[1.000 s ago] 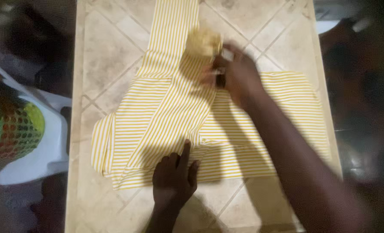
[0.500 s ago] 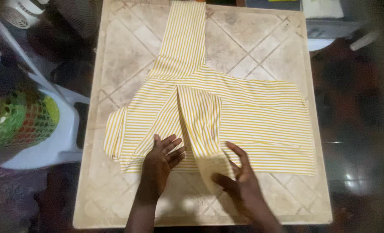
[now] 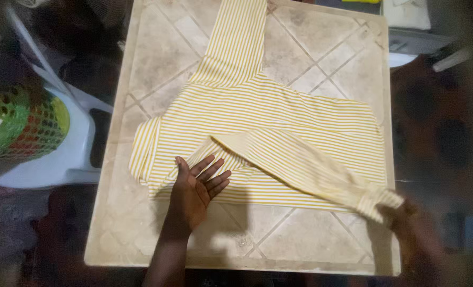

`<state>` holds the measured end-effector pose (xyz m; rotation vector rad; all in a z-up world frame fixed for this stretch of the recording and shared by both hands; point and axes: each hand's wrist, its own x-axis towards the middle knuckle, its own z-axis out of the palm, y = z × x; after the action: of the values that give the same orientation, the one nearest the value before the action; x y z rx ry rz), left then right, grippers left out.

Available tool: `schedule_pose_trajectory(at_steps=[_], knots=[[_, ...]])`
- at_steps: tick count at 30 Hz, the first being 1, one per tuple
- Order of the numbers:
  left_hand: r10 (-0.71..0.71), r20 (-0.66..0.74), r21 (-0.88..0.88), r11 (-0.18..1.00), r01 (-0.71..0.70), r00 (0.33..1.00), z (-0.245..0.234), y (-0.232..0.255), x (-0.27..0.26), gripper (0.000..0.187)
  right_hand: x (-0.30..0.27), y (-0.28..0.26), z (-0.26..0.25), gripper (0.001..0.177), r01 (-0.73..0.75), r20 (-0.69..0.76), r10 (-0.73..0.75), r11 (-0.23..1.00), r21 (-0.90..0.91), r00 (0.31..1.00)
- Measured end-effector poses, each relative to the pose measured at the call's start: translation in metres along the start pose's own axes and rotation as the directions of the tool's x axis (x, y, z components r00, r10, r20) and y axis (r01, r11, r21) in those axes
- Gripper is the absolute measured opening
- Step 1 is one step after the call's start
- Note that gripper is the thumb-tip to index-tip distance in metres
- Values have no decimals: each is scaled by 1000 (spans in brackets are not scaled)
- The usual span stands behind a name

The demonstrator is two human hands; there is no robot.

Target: The person smooths and folds the sleeves of a yellow-and-white striped shirt on a small table, handling the fabric with both hands.

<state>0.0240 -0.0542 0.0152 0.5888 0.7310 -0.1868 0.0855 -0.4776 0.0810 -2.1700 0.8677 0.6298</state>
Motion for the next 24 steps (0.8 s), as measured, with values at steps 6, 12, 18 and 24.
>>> schedule_pose_trajectory(at_steps=[6, 12, 18, 24], knots=[[47, -137, 37, 998, -43, 989, 3, -10, 2, 84, 57, 19, -20, 39, 115, -44, -106, 915, 386, 993], [166, -245, 106, 984, -144, 955, 4, -23, -5, 63, 111, 56, -33, 36, 177, -90, -152, 822, 542, 984], [175, -406, 132, 982, -132, 897, -15, -29, -14, 41, 205, 121, -41, 38, 715, -134, -712, 699, -31, 690], [161, -350, 60, 987, -150, 923, -34, -32, -27, 33, 218, 147, -58, 32, 748, 169, -968, 26, -663, 183]])
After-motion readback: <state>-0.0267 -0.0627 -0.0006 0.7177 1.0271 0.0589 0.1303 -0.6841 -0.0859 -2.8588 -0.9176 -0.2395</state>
